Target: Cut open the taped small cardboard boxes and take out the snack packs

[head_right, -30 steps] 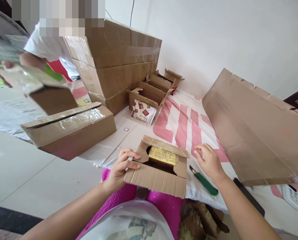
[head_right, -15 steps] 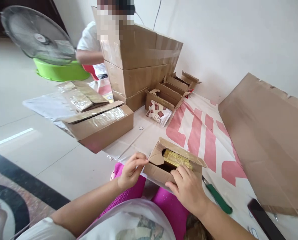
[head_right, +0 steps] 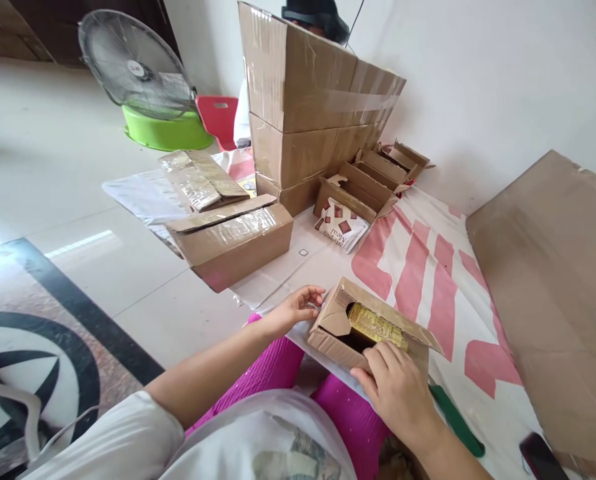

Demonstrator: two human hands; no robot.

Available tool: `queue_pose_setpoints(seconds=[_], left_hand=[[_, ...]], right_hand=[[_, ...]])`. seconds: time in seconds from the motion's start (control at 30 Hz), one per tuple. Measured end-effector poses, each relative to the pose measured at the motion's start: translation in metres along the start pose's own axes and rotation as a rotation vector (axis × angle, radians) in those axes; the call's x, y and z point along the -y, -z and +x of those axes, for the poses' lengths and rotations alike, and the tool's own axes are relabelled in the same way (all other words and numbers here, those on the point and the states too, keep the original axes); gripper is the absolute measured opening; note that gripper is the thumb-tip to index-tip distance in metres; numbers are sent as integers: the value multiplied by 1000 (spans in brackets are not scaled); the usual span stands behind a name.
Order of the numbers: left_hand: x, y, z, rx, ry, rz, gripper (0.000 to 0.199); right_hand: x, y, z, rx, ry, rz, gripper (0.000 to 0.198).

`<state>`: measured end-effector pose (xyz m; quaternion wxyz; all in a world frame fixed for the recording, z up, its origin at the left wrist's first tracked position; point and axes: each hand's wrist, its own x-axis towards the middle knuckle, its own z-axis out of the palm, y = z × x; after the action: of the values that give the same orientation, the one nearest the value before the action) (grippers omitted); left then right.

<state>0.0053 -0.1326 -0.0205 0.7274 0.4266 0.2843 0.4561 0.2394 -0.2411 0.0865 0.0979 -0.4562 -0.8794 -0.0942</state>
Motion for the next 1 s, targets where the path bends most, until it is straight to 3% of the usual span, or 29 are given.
queue_pose_setpoints(seconds=[0.47,0.63,0.7,0.8,0.9,1.0], left_hand=[[-8,-12,1,-89,40,-18,39],[-23,-18,-8,-187,-39,23,34],[-37,-24,-23,-244,-177,69,26],[-62,-39,-50,-225,-588,313,12],[-80,-56,-68,15,-917,605,13],[-85,-73,-73,247,-1008,812,20]], right_hand=[[2,1,0,-22,4,-30,21],[0,2,3,-34,-15,16,22],[0,7,4,-113,-37,81,30],[9,20,4,-310,-61,257,42],[24,28,8,-446,-2,389,50],[38,29,12,-500,73,341,41]])
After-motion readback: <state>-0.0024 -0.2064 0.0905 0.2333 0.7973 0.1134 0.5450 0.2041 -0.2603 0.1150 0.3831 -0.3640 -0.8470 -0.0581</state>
